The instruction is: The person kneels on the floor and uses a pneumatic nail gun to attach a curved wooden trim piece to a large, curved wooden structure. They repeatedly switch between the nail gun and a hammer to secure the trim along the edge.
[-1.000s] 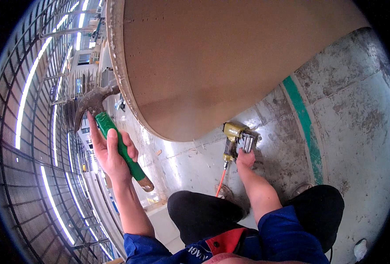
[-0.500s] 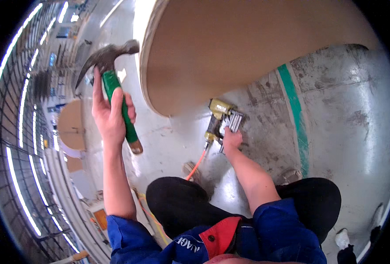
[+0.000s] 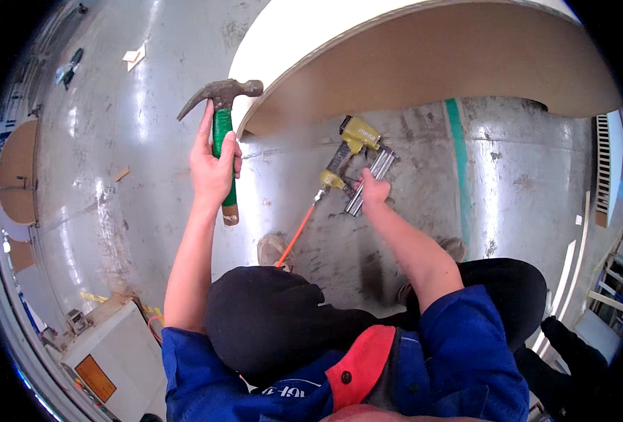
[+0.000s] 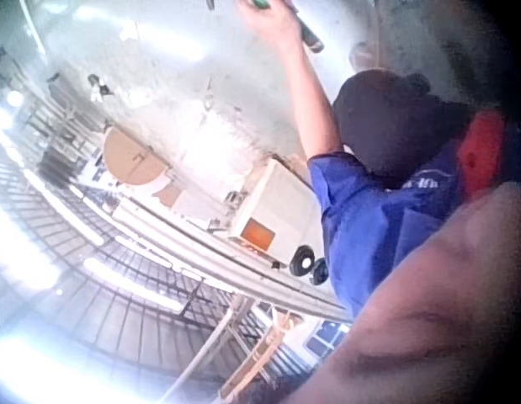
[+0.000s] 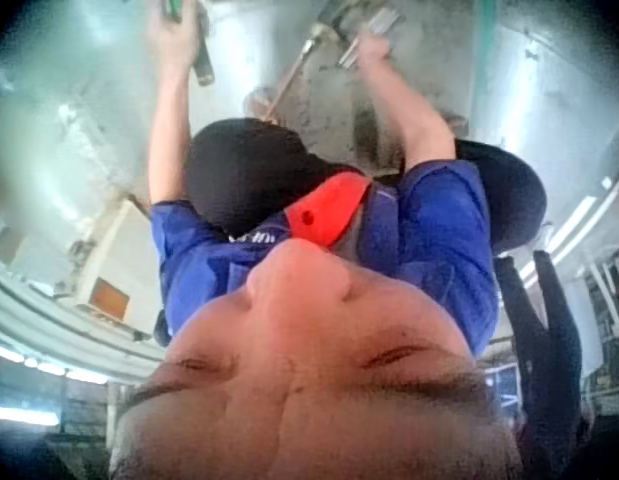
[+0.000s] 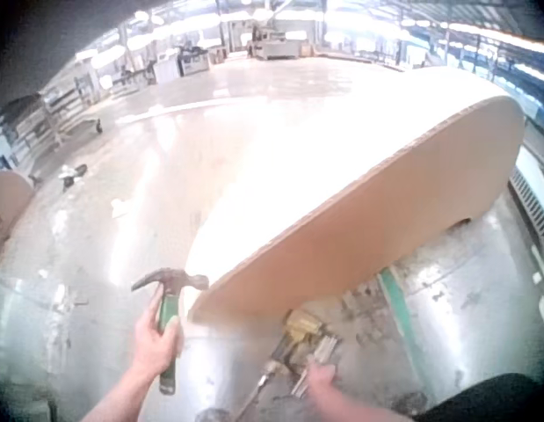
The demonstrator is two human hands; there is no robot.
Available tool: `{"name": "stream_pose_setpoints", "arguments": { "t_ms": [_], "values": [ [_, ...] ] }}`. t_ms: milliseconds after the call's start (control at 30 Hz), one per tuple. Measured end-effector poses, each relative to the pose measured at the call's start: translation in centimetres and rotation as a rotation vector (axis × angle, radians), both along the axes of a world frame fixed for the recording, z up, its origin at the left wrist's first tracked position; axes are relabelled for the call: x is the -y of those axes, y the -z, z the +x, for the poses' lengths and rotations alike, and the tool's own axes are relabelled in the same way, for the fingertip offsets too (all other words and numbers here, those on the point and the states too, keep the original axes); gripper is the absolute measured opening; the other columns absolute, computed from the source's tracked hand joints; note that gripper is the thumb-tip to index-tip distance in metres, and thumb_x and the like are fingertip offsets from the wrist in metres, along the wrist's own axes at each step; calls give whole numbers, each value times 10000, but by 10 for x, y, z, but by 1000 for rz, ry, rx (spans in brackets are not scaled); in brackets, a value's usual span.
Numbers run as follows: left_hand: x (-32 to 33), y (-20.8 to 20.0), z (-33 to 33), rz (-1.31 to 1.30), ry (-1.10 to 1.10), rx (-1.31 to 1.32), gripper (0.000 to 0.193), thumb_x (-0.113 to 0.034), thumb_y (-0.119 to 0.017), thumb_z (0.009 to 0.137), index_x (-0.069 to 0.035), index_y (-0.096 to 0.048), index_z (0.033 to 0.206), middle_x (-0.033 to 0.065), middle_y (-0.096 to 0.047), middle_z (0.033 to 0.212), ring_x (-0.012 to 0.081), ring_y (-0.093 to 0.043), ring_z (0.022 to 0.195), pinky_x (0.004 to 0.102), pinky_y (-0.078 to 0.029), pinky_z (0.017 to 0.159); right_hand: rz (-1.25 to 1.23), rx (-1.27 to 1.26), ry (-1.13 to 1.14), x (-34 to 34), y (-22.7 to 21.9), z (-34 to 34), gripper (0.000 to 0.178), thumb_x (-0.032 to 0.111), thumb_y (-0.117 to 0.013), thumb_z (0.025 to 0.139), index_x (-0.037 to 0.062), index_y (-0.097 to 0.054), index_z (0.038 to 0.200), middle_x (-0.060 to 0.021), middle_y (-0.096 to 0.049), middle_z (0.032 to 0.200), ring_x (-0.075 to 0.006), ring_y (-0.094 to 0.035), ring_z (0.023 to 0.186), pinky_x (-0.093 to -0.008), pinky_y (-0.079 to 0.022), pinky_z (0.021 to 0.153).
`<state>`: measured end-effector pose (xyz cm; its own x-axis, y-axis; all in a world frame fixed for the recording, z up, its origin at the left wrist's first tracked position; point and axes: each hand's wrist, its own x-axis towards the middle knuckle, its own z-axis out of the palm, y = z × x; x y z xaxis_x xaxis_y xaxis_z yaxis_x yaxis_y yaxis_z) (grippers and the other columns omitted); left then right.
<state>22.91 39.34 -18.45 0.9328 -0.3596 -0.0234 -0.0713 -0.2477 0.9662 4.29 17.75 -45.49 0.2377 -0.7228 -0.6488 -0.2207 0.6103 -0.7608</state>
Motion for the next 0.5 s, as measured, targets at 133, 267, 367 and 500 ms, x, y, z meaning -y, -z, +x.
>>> {"name": "stream_pose_setpoints", "arguments": {
  "t_ms": [133,267,367,500],
  "values": [
    [-29,35,10,-13,-8,-105,653,-32,-534,964,-93,-244,1546,12,-521,658,77,-485,500,237,-418,435,69,-29,-47,4,1,-1,180,122,-695,811,2,-563,827,-81,-578,664,-192,-583,511,-342,-494,459],
    [-83,93,-13,129,85,-239,656,-41,-541,959,-57,-222,1533,17,-519,642,89,-479,480,248,-416,429,83,-2,-31,7,-4,-12,217,152,-725,812,-3,-587,877,-79,-588,722,-196,-594,547,-340,-512,498],
    [-114,133,-29,284,272,-502,632,-64,-582,949,-10,-277,1500,29,-541,622,98,-495,464,267,-419,427,188,19,-16,7,-20,-11,237,141,-726,815,-32,-582,891,-100,-614,723,-195,-603,554,-334,-523,515],
    [-112,177,-30,365,419,-566,504,-97,-622,940,26,-440,1393,44,-585,666,95,-534,487,277,-443,445,181,1,10,-8,-38,3,191,103,-718,817,-20,-572,827,-86,-601,699,-186,-588,543,-313,-504,502]
  ]
}}
